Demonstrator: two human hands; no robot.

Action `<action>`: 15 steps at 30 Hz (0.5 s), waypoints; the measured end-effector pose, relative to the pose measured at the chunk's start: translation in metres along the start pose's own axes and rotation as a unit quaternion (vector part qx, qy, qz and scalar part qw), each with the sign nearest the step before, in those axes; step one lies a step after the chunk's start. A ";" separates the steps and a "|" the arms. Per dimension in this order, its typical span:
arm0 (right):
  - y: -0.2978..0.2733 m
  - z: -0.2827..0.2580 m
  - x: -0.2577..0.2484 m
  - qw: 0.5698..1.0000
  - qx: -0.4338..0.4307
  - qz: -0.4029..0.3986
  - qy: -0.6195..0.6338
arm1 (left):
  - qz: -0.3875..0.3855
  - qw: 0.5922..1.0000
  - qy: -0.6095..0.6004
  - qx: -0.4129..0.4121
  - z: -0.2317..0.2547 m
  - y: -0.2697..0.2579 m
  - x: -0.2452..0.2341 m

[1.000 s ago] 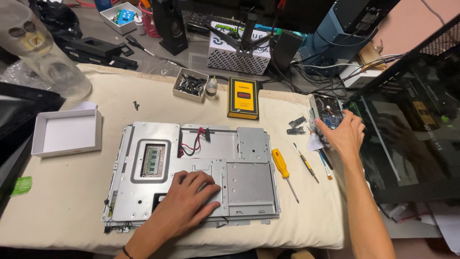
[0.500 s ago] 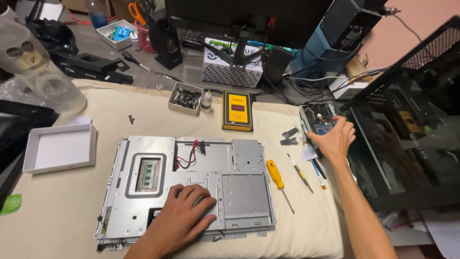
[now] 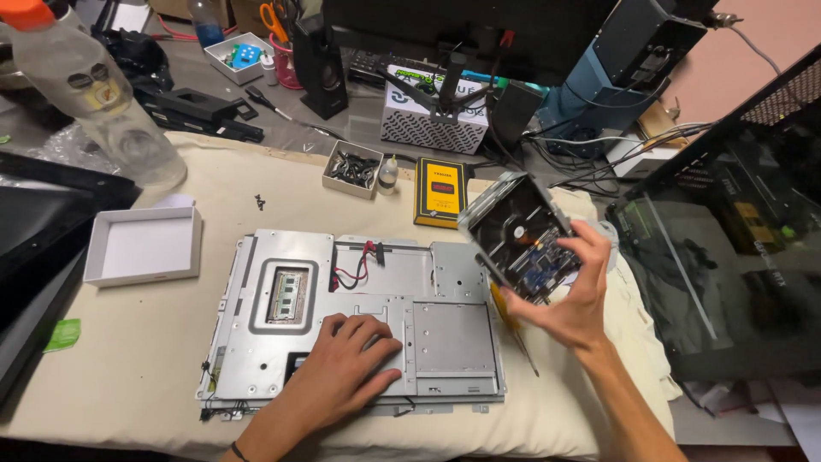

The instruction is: The person uses a yellow screwdriver to remove screws from a silver electronic chassis. They then insert a green circuit board into a slot, place a metal cover over it, and secure the cover with screws. Finally, they pick up a hard drive and a metal bracket.

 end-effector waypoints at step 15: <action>-0.034 -0.106 0.008 0.973 -0.157 -0.066 0.153 | -0.089 0.985 -0.142 -0.035 -0.022 0.001 -0.010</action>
Point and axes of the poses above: each hand's wrist, its own y-axis towards the middle knuckle, its own x-axis out of the palm, z = x × y, the point moved 7 cm from there along y, towards the middle knuckle, and after that the axes turned 15 degrees about -x, right-handed, at the moved point
